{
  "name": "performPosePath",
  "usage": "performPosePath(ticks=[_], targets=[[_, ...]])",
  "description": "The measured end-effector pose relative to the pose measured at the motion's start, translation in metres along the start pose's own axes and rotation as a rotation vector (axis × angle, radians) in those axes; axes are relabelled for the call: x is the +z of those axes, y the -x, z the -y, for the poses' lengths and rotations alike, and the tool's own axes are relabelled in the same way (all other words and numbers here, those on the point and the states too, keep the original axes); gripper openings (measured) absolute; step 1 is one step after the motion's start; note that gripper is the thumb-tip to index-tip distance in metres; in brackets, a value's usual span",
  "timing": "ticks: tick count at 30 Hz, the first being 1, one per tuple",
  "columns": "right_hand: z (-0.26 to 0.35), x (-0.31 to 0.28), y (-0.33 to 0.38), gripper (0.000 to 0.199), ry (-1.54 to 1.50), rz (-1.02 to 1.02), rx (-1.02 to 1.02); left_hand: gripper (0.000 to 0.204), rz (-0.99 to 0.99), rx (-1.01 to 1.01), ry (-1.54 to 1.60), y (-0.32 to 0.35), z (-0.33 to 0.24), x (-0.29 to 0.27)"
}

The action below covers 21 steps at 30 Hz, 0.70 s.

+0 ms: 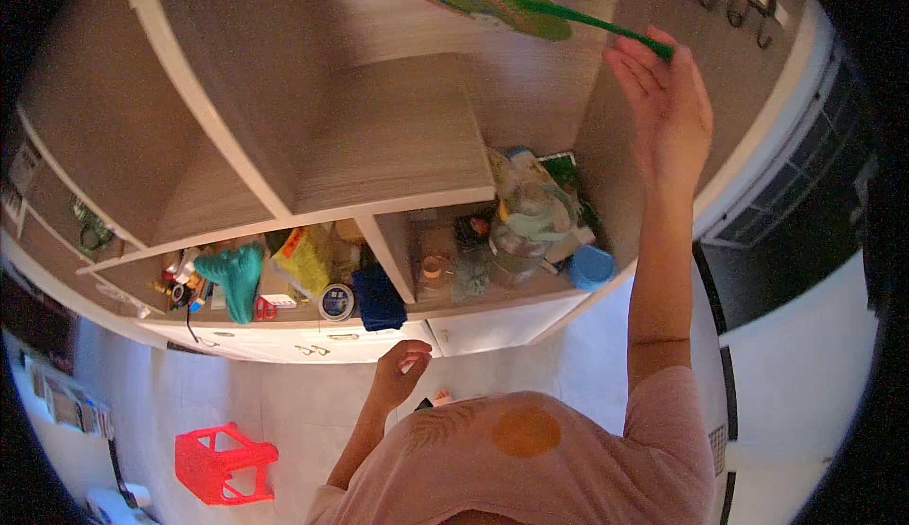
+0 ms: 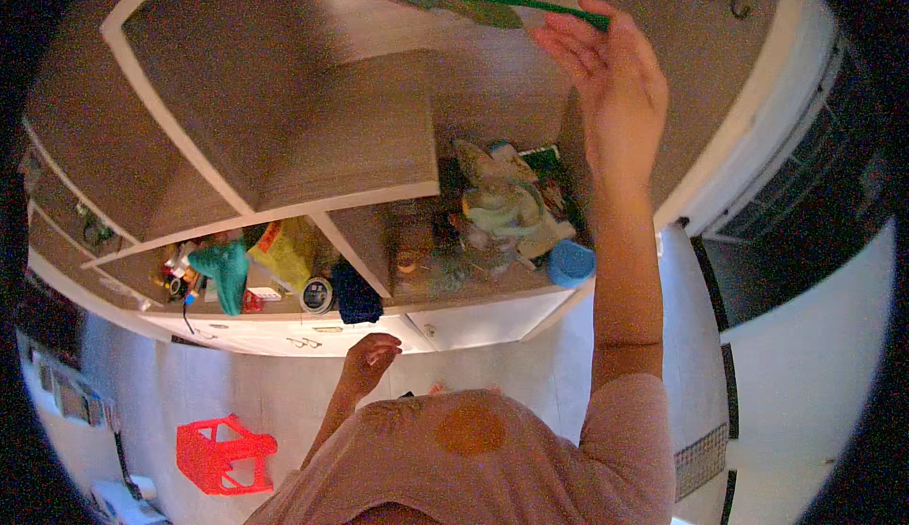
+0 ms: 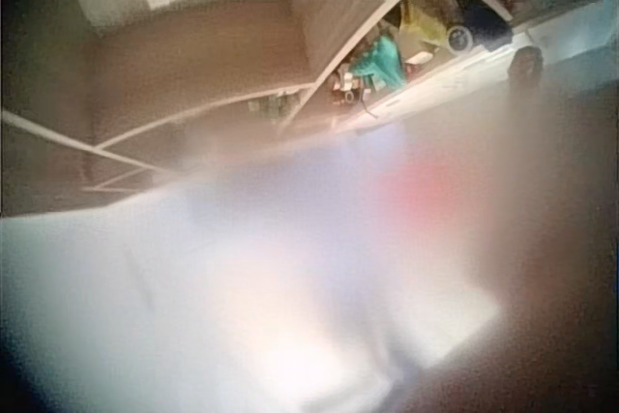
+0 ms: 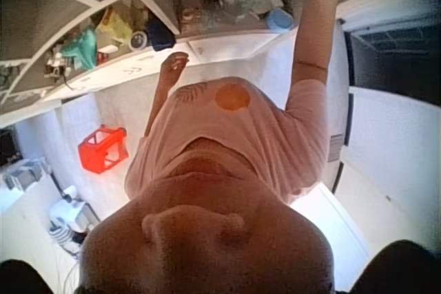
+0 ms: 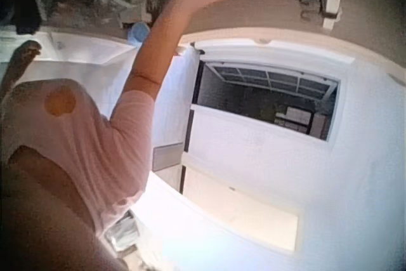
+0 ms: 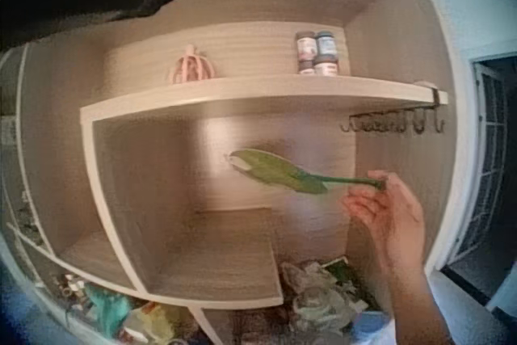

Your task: The person removes various items from a wooden cabinet, including a white pitcher, green teapots, and stacked bowls, placing them on a lower shelf. They then wipe the empty shelves with a cloth and a dark towel, cleaning the surfaces before the video ends.

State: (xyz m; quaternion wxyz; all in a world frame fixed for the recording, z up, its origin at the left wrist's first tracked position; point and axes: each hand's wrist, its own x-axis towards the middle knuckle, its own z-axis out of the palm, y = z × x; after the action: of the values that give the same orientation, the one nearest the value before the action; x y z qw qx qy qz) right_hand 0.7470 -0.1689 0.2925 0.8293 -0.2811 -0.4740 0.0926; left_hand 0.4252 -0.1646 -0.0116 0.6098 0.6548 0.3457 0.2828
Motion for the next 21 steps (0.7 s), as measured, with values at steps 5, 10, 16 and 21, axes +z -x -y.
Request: performPosePath(ticks=[5, 10, 16, 21], targets=[[0.029, -0.064, 0.068, 0.035, 0.179, -0.118, 0.015, 0.017, 0.087, 0.015, -0.014, -0.01, 0.002, 0.011], [0.027, -0.121, 0.135, 0.032, 0.206, -0.199, 0.253, 0.016, 0.226, 0.025, -0.037, -0.019, -0.012, 0.033], [0.012, -0.141, 0.184, 0.026, 0.505, -0.156, 0.303, 0.016, 0.356, 0.024, -0.08, -0.027, -0.013, 0.059], [-0.034, -0.159, 0.183, 0.027, 0.763, -0.02, 0.262, 0.021, 0.422, -0.017, -0.268, -0.023, -0.015, 0.078]])
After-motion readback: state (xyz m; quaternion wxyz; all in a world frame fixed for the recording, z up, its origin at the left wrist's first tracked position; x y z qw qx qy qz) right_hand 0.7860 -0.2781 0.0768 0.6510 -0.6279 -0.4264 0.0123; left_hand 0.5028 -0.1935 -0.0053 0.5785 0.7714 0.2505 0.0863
